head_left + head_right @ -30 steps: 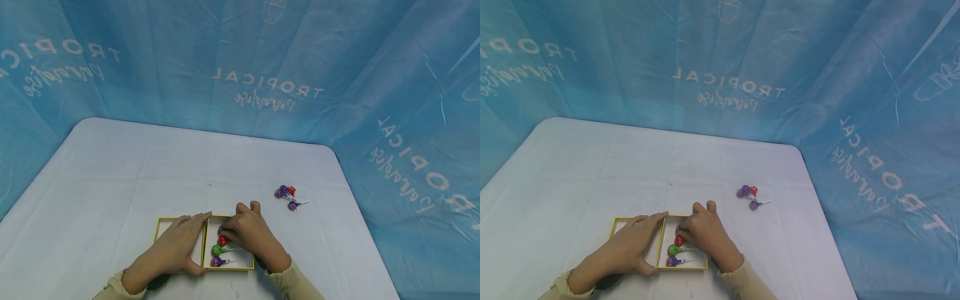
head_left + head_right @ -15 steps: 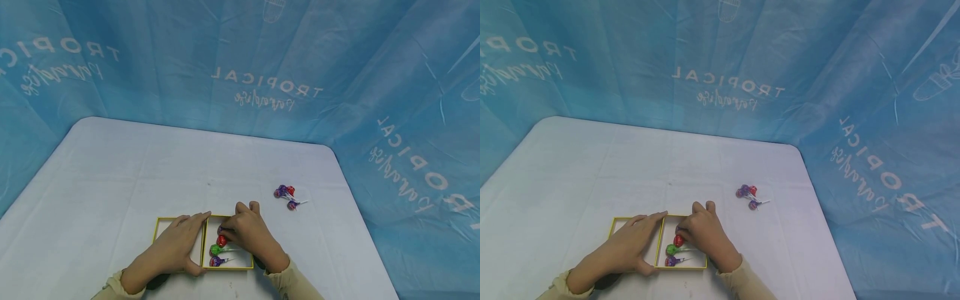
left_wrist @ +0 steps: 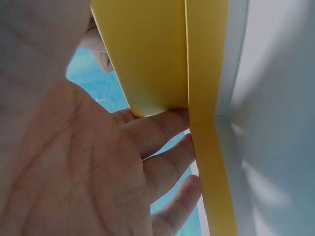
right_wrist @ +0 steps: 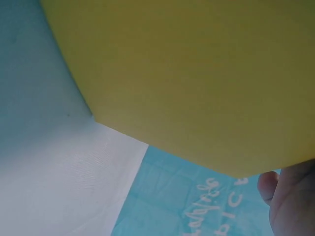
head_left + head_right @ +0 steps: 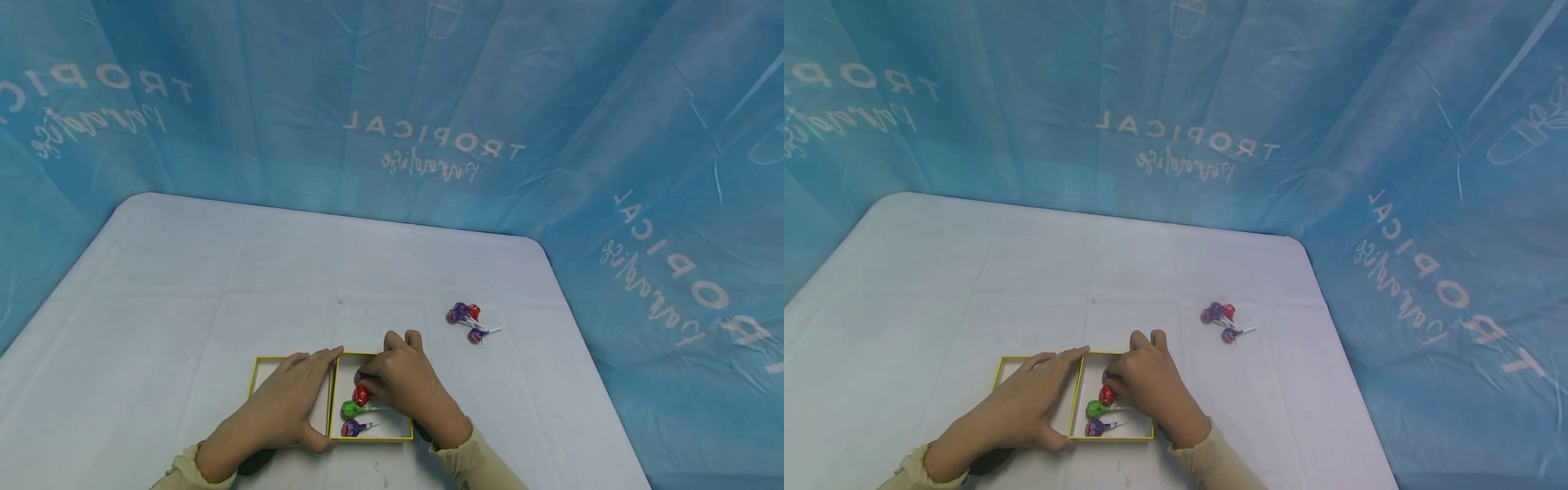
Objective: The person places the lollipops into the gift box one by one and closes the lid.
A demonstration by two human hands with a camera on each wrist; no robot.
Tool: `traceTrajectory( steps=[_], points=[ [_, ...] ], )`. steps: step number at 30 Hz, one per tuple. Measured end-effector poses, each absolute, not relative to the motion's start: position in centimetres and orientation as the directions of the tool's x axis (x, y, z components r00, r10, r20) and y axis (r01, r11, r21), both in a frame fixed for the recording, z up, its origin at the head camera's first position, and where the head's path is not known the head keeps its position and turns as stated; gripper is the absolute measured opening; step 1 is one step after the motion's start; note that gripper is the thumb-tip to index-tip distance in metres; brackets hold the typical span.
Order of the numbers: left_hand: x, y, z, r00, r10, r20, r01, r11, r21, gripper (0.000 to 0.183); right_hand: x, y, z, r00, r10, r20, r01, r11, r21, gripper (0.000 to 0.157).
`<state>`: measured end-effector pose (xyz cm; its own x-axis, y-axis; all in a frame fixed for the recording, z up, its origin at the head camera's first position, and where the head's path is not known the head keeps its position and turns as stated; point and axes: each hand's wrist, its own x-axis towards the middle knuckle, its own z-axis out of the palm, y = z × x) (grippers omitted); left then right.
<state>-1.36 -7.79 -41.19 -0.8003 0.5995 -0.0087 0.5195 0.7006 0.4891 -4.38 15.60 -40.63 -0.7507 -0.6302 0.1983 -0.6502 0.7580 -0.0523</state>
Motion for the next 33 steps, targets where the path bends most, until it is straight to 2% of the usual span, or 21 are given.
traceTrajectory(
  steps=[15, 22, 33],
  points=[
    [-1.2, -7.7, -41.1, -0.798, 0.603, 0.006, 0.537, 0.706, 0.461, 0.127, -4.1, 15.8, -40.1, -0.739, -0.645, 0.197, -0.665, 0.745, -0.056, 0.010],
    [-1.2, -7.7, -41.1, -0.797, 0.603, 0.010, 0.539, 0.705, 0.461, 0.127, -4.3, 16.0, -39.5, -0.709, -0.653, 0.265, -0.693, 0.715, -0.093, 0.009],
    [-1.4, -7.7, -41.4, -0.805, 0.593, 0.002, 0.527, 0.714, 0.461, 0.129, -4.7, 17.8, -38.8, -0.693, -0.613, 0.380, -0.702, 0.694, -0.160, 0.017]
  ],
)
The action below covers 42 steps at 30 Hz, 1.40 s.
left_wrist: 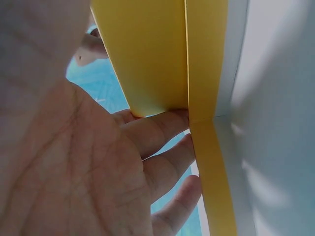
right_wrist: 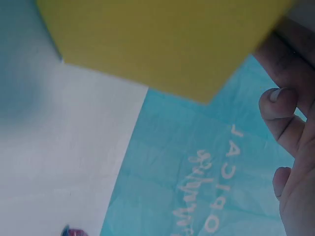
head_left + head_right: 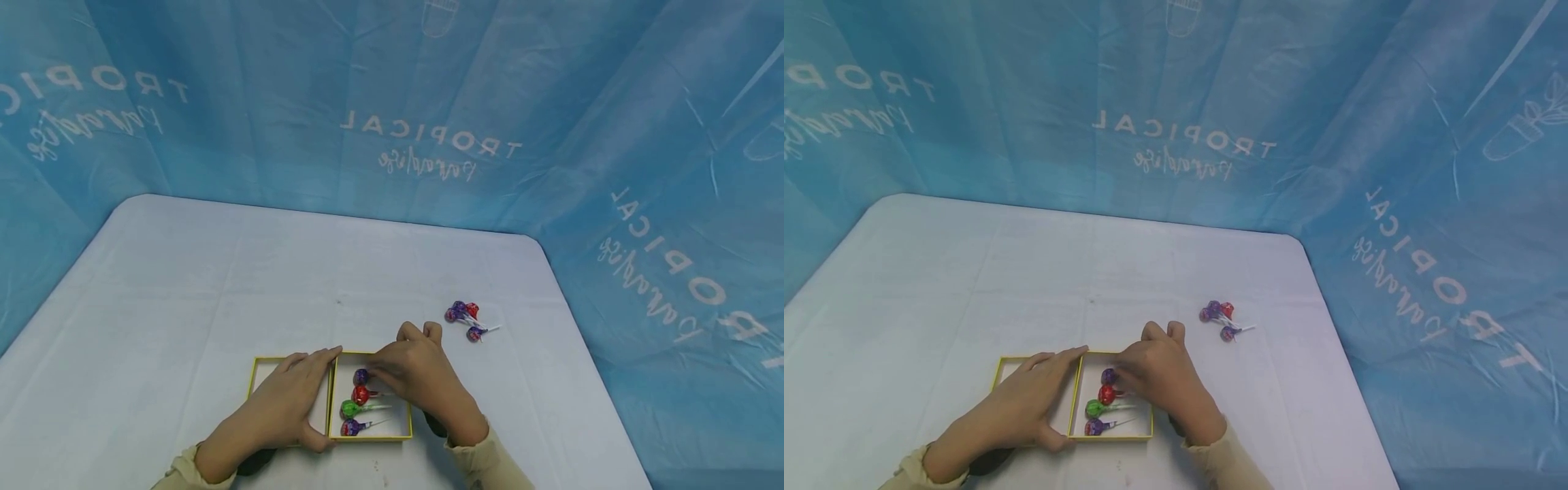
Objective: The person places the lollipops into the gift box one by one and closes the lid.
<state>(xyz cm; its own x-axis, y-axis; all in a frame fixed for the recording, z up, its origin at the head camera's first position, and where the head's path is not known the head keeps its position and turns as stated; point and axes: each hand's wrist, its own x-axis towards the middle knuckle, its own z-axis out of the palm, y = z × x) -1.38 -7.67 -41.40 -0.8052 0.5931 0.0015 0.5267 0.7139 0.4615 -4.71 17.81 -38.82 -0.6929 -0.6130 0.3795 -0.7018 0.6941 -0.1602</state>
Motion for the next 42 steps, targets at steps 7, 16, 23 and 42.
traceTrajectory(
  steps=[7, 16, 23, 42],
  points=[
    [-1.3, -7.6, -41.5, -0.810, 0.586, -0.013, 0.513, 0.719, 0.469, 0.130, -4.6, 19.4, -38.8, -0.714, -0.566, 0.412, -0.675, 0.713, -0.191, 0.020],
    [-1.4, -7.6, -41.5, -0.811, 0.585, -0.006, 0.510, 0.712, 0.482, 0.130, -5.1, 21.6, -38.2, -0.751, -0.522, 0.405, -0.634, 0.743, -0.217, 0.019],
    [-1.2, -7.3, -41.3, -0.812, 0.584, -0.020, 0.498, 0.709, 0.499, 0.130, -6.2, 24.7, -38.9, -0.803, -0.447, 0.394, -0.561, 0.791, -0.245, 0.022],
    [-1.3, -7.3, -41.3, -0.810, 0.585, -0.027, 0.500, 0.714, 0.490, 0.130, -7.6, 29.4, -39.6, -0.919, -0.237, 0.315, -0.328, 0.903, -0.278, 0.027]
  ],
)
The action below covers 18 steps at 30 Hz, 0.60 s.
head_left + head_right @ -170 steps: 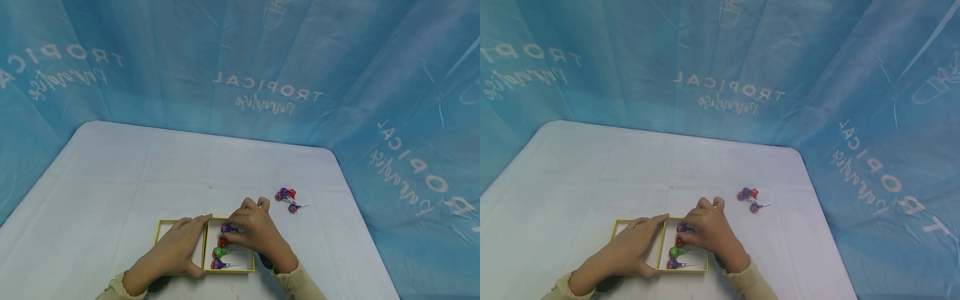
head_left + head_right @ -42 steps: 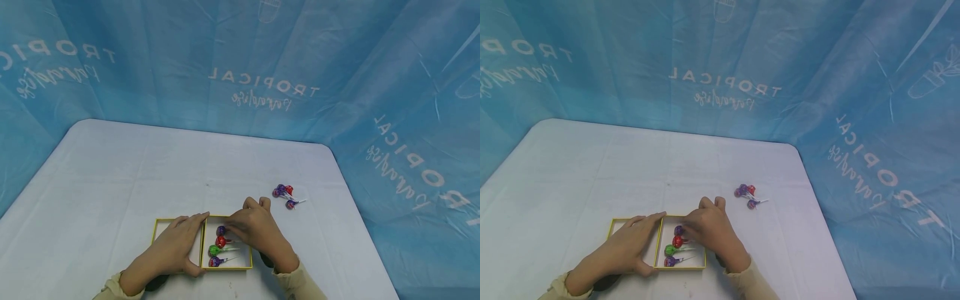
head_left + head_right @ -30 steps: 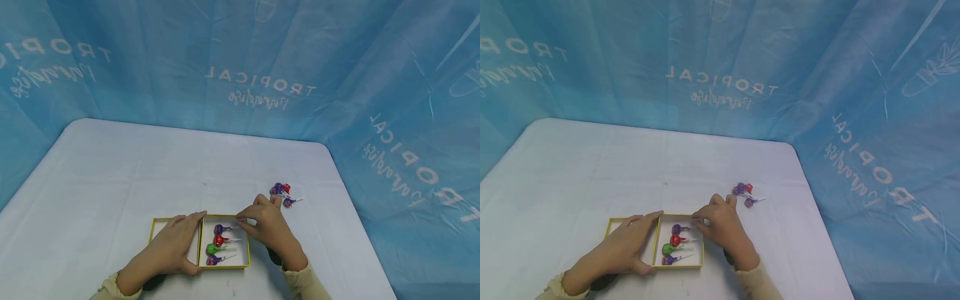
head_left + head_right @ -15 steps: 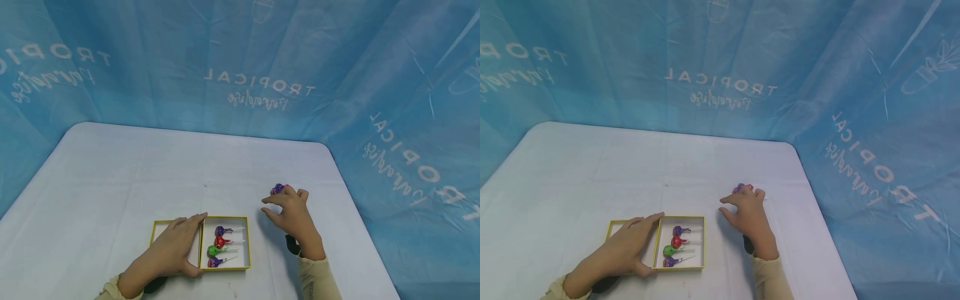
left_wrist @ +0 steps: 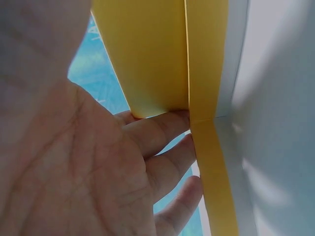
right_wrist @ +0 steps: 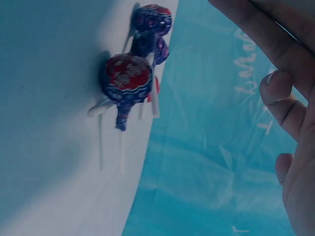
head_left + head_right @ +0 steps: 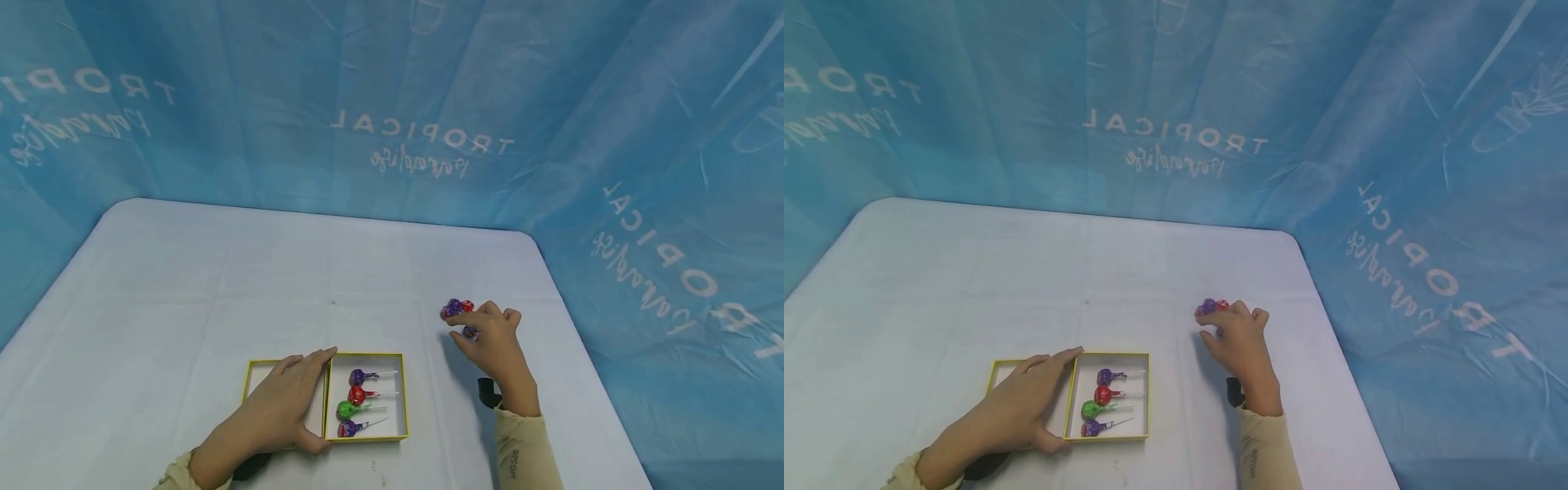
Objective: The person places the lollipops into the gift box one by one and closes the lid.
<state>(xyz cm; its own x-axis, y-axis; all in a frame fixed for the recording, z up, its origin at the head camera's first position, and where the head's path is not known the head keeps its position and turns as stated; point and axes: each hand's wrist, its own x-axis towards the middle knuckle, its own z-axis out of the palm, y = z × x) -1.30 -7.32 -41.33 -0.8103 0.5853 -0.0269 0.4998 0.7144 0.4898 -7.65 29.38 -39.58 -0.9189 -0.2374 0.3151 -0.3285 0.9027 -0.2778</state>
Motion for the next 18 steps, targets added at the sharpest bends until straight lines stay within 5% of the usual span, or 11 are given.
traceTrajectory(
  steps=[18],
  points=[
    [-1.2, -7.3, -41.5, -0.811, 0.584, -0.022, 0.501, 0.715, 0.487, 0.129, -7.6, 31.3, -40.1, -0.958, -0.156, 0.240, -0.222, 0.933, -0.282, 0.034]
  ],
)
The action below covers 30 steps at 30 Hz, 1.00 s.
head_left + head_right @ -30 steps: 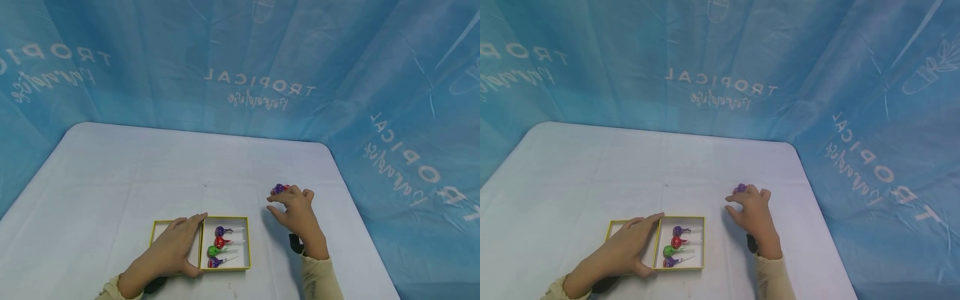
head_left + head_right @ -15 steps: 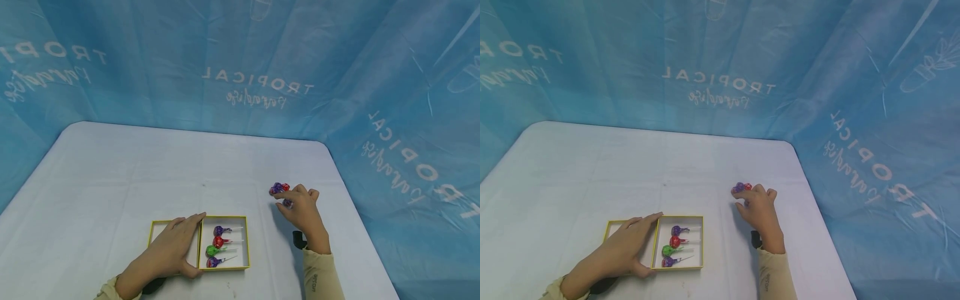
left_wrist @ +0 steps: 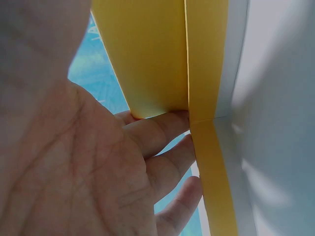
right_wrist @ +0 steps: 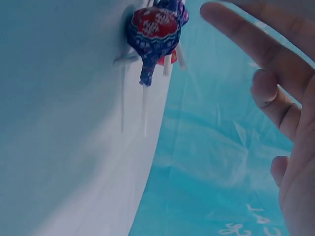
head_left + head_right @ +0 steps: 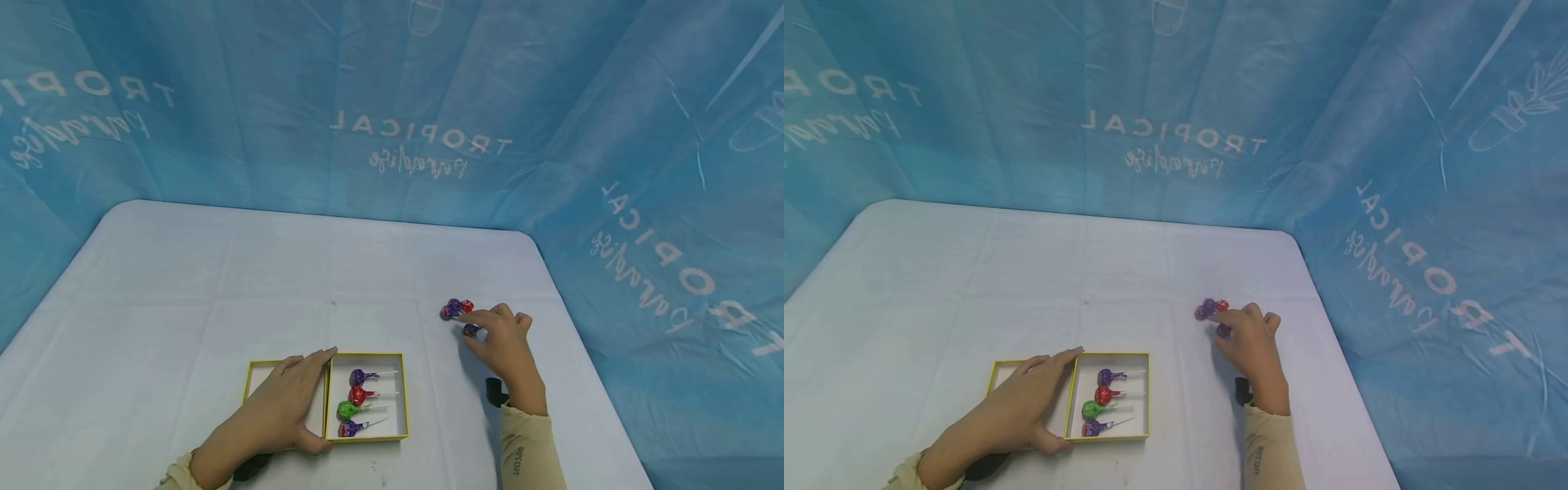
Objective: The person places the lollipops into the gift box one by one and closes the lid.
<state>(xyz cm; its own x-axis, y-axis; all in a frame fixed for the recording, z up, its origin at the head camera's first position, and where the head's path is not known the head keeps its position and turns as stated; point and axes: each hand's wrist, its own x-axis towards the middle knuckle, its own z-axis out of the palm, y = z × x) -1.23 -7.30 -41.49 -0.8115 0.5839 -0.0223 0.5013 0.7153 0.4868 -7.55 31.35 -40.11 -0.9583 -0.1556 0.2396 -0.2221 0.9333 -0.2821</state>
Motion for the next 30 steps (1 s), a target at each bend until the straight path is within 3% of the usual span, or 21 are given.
traceTrajectory(
  steps=[9, 30],
  points=[
    [-1.25, -7.30, -41.37, -0.812, 0.583, -0.022, 0.500, 0.716, 0.487, 0.129, -7.76, 31.82, -40.39, -0.967, -0.136, 0.217, -0.194, 0.943, -0.270, 0.040],
    [-1.17, -7.45, -41.40, -0.809, 0.588, -0.012, 0.508, 0.709, 0.490, 0.129, -7.76, 32.04, -40.96, -0.983, -0.054, 0.174, -0.104, 0.951, -0.290, 0.033]
  ],
)
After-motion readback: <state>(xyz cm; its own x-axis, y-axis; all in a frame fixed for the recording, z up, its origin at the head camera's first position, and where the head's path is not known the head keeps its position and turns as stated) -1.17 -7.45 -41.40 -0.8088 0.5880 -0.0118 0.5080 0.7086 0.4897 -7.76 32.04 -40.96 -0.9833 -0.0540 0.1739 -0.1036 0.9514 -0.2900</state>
